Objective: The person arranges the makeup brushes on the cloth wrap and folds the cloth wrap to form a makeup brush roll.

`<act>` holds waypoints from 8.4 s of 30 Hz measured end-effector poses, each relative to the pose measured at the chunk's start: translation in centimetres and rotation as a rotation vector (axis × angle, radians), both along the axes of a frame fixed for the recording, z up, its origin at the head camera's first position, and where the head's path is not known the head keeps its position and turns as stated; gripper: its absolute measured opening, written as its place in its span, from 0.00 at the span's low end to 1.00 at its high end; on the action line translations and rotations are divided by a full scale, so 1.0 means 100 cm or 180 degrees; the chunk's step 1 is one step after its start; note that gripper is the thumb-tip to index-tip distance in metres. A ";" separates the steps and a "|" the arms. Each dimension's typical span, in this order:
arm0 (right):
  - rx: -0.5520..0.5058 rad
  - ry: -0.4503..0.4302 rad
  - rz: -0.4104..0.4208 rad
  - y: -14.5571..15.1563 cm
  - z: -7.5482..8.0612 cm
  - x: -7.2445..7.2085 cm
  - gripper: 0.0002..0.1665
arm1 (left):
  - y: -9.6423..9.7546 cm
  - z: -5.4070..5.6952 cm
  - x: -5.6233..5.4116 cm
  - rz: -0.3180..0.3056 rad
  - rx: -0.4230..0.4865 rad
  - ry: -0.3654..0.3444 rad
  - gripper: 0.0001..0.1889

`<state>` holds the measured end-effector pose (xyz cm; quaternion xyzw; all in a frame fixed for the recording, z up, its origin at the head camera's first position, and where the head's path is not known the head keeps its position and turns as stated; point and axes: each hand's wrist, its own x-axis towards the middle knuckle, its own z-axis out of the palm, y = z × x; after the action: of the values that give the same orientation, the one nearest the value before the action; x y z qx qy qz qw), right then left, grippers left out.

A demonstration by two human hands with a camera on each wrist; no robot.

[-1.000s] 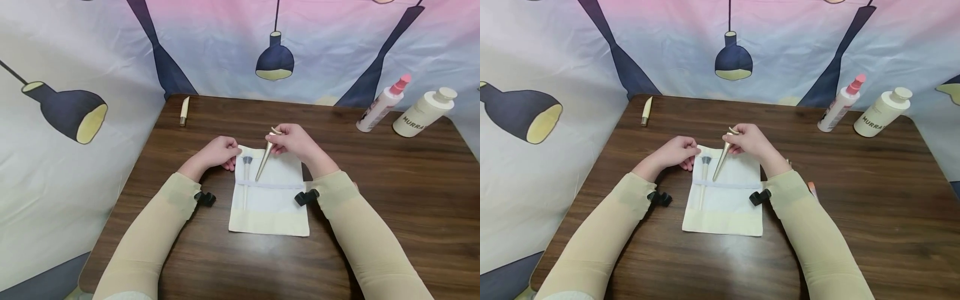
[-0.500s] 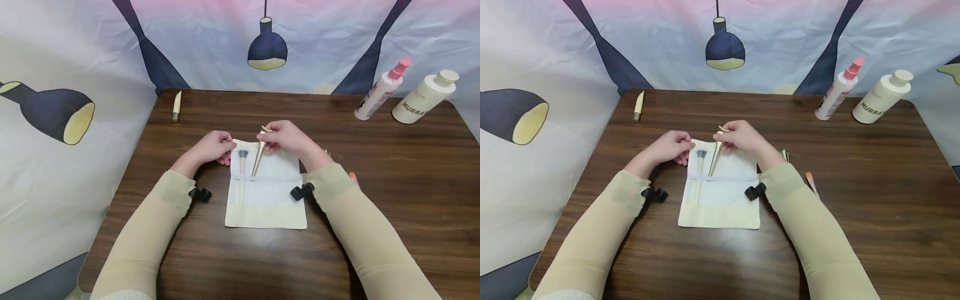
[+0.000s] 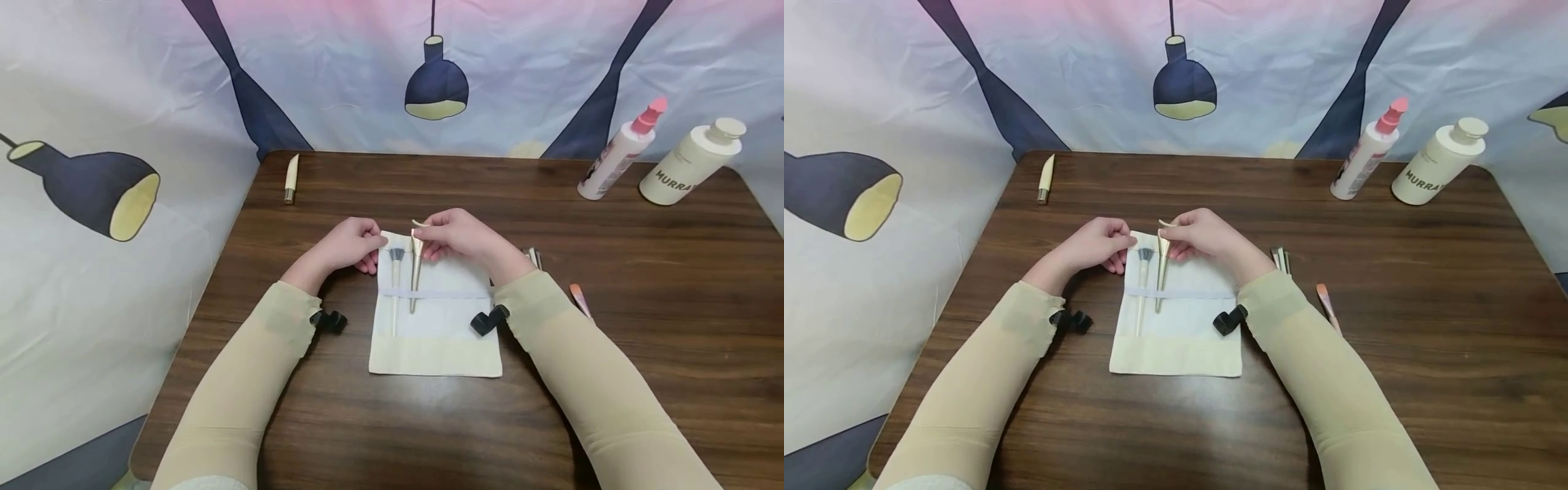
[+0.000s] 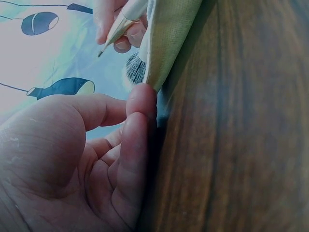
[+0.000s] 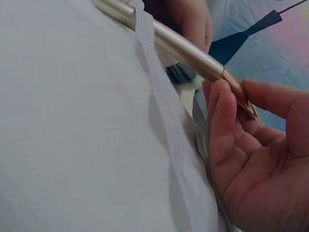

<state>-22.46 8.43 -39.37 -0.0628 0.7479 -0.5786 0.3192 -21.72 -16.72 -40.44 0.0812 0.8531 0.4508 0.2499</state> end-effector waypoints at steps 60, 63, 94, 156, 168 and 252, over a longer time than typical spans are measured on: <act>0.0835 0.0310 0.0539 -0.003 0.003 0.019 0.15 | 0.000 0.002 0.000 -0.0007 0.0026 0.0011 0.11; 0.0865 0.0453 0.0630 0.001 0.009 0.018 0.15 | 0.000 0.004 -0.001 0.0010 0.0039 0.0073 0.11; 0.1922 0.1018 -0.0061 0.196 0.045 0.080 0.13 | 0.000 -0.008 0.000 -0.0027 0.0041 -0.0041 0.12; 0.0454 0.0576 -0.0307 0.051 0.006 0.037 0.12 | 0.003 -0.007 0.000 -0.0006 0.0060 0.0066 0.11; 0.0295 0.0392 -0.0393 0.034 0.008 0.039 0.12 | 0.003 0.003 -0.006 0.0058 0.0034 0.0081 0.10; 0.0809 0.0935 0.0066 0.107 0.042 0.058 0.14 | 0.009 -0.002 -0.005 -0.0060 -0.0015 -0.0020 0.11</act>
<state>-16.71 19.08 -35.18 -0.1135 0.8528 -0.4608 0.2179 -22.18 -15.81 -40.66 0.0872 0.8525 0.4467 0.2570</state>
